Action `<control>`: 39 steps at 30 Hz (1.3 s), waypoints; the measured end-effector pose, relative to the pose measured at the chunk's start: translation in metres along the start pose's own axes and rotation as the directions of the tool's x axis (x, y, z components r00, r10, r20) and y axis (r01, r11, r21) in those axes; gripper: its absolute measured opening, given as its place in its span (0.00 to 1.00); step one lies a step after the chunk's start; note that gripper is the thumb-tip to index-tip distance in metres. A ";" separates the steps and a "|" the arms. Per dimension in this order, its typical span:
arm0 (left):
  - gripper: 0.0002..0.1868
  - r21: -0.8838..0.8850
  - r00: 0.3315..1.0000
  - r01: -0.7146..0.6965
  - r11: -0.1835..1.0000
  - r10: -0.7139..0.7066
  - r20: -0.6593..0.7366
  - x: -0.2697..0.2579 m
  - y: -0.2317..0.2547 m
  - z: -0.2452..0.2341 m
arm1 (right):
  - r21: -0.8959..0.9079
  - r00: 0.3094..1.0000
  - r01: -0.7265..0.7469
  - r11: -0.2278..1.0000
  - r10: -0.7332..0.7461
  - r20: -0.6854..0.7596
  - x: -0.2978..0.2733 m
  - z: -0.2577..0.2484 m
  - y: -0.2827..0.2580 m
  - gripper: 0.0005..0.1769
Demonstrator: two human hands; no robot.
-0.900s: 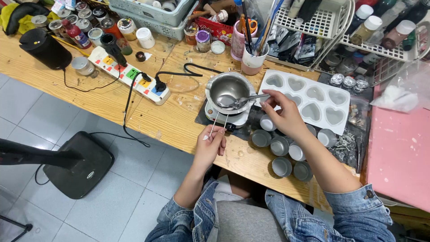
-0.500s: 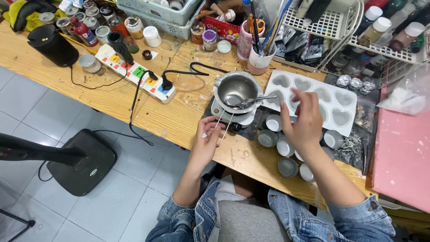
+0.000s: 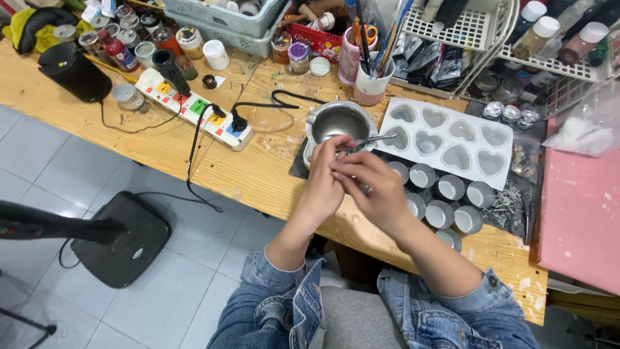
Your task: Placing metal wick tabs and wicks into small candle molds on a workbench.
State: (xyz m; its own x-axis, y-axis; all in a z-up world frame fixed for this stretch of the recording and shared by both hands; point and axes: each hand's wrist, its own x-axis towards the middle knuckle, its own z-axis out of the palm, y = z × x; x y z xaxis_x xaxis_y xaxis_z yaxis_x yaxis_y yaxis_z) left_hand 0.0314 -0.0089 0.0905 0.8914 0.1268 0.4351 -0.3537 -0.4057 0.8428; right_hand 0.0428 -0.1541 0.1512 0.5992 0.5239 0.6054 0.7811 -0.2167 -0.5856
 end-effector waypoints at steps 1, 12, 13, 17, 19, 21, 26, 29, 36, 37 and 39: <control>0.30 -0.003 1.000 -0.007 1.000 0.007 0.004 0.010 0.008 -0.005 | -0.006 1.000 0.000 1.000 0.000 -0.006 0.008 -0.008 0.001 0.16; 0.16 0.841 0.954 -0.296 0.453 0.174 0.242 0.110 0.002 -0.005 | -0.232 0.990 -0.067 0.970 0.094 0.107 0.064 -0.035 0.065 0.12; 0.16 0.841 0.953 -0.300 0.450 0.181 0.243 0.115 -0.013 -0.003 | -0.234 0.991 -0.064 0.970 0.090 0.102 0.063 -0.038 0.070 0.12; 0.04 0.843 0.937 -0.331 0.423 0.042 0.347 0.119 -0.048 -0.002 | -0.291 0.989 -0.054 0.955 0.091 0.115 0.051 -0.051 0.078 0.08; 0.05 0.830 0.933 -0.313 0.462 -0.014 0.359 0.118 -0.039 -0.010 | -0.260 0.984 -0.116 0.959 0.147 0.105 0.046 -0.066 0.069 0.07; 0.05 0.821 0.937 -0.300 0.485 -0.012 0.350 0.113 -0.018 -0.018 | -0.164 0.964 -0.246 0.955 0.259 0.067 0.038 -0.089 0.055 0.07; 0.06 0.688 0.930 -0.357 0.632 0.170 0.326 0.064 0.073 -0.031 | -0.160 0.952 -0.301 0.940 0.286 -0.110 -0.017 -0.147 0.023 0.07; 0.08 0.584 0.917 -0.386 0.714 0.227 0.329 0.030 0.104 -0.022 | -0.197 0.934 -0.327 0.924 0.284 -0.219 -0.054 -0.168 0.018 0.06; 0.07 0.164 0.865 -0.355 0.920 0.257 0.431 -0.018 0.086 0.038 | -0.048 0.796 -0.513 0.857 0.454 -0.400 -0.149 -0.184 0.054 0.06; 0.07 0.159 0.862 -0.359 0.920 0.260 0.435 -0.019 0.079 0.047 | -0.049 0.793 -0.516 0.855 0.455 -0.405 -0.156 -0.184 0.063 0.06; 0.07 0.148 0.873 -0.263 0.953 0.170 0.457 -0.025 0.065 0.066 | 0.068 0.711 -0.596 0.800 0.565 -0.419 -0.178 -0.184 0.075 0.07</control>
State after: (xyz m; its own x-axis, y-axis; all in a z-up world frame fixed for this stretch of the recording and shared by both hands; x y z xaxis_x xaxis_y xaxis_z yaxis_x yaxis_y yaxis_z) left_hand 0.0046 -0.0983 0.1139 0.8479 -0.3717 0.3781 -0.5294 -0.5542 0.6423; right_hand 0.0271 -0.4147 0.0988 0.9408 -0.0950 0.3254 0.2561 -0.4299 -0.8658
